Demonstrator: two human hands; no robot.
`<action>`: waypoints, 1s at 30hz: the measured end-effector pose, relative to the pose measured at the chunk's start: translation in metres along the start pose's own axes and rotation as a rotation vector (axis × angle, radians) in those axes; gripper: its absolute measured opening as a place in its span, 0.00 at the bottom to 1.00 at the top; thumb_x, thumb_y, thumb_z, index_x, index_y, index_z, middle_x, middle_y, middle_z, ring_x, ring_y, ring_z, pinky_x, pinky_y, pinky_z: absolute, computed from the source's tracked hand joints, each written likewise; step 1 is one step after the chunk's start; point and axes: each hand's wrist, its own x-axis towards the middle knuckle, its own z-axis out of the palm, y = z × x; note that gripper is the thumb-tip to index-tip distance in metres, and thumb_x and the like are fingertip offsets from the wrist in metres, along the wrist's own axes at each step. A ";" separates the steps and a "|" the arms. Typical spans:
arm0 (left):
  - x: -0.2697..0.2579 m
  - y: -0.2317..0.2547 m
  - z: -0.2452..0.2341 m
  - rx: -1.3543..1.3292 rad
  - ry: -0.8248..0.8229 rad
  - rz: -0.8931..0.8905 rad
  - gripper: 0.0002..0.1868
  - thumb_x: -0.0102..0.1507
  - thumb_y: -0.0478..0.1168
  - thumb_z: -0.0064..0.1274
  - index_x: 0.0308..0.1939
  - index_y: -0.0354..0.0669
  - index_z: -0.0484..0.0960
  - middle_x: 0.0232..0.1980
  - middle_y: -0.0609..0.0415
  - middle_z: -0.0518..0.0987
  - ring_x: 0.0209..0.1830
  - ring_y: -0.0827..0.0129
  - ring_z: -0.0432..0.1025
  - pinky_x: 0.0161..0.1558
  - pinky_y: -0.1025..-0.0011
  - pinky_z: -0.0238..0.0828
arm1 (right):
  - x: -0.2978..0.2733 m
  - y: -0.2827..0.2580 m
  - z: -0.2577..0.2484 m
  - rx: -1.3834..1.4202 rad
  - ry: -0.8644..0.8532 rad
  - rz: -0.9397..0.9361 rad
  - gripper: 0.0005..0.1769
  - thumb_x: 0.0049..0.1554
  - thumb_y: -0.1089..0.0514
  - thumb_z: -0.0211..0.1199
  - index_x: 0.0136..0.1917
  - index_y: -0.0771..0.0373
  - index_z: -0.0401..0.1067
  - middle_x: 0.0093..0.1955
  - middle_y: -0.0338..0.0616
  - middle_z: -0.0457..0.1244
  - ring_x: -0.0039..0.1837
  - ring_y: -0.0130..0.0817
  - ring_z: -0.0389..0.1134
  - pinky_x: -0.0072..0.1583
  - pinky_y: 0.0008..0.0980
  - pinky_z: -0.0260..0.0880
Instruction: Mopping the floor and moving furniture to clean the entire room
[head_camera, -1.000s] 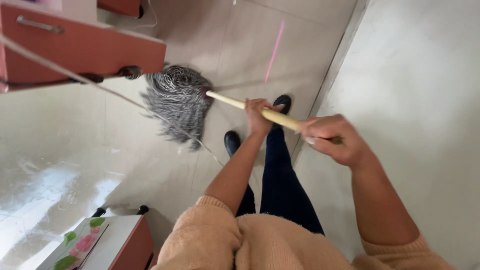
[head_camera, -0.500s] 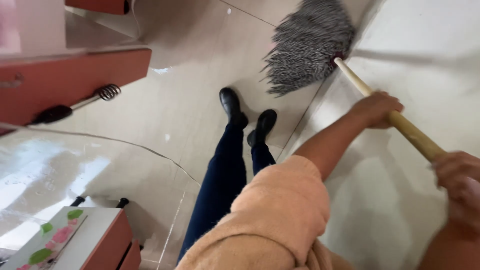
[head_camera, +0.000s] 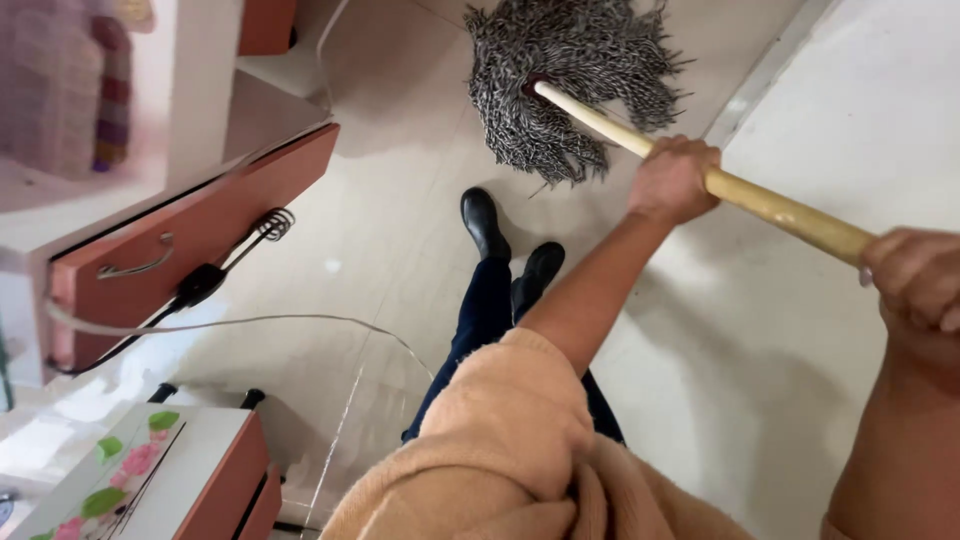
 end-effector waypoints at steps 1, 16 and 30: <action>-0.003 -0.013 -0.013 -0.012 0.129 0.030 0.08 0.48 0.43 0.59 0.31 0.53 0.81 0.37 0.57 0.83 0.47 0.55 0.75 0.58 0.59 0.71 | 0.017 -0.002 0.013 0.075 -0.028 -0.013 0.21 0.59 0.36 0.44 0.28 0.40 0.46 0.22 0.26 0.41 0.25 0.28 0.46 0.40 0.36 0.60; -0.237 -0.297 -0.101 0.103 0.844 -0.205 0.09 0.47 0.36 0.64 0.23 0.62 0.86 0.32 0.60 0.83 0.45 0.61 0.78 0.55 0.63 0.73 | 0.086 0.018 0.334 0.823 -0.334 0.167 0.06 0.58 0.61 0.57 0.39 0.63 0.68 0.28 0.42 0.58 0.32 0.33 0.56 0.40 0.40 0.61; -0.098 -0.248 -0.081 -0.090 1.118 -0.679 0.10 0.52 0.34 0.70 0.35 0.37 0.85 0.47 0.40 0.79 0.64 0.34 0.68 0.74 0.49 0.57 | 0.223 0.029 0.243 0.531 -0.742 0.129 0.19 0.62 0.63 0.58 0.28 0.67 0.66 0.29 0.50 0.59 0.33 0.44 0.59 0.40 0.42 0.67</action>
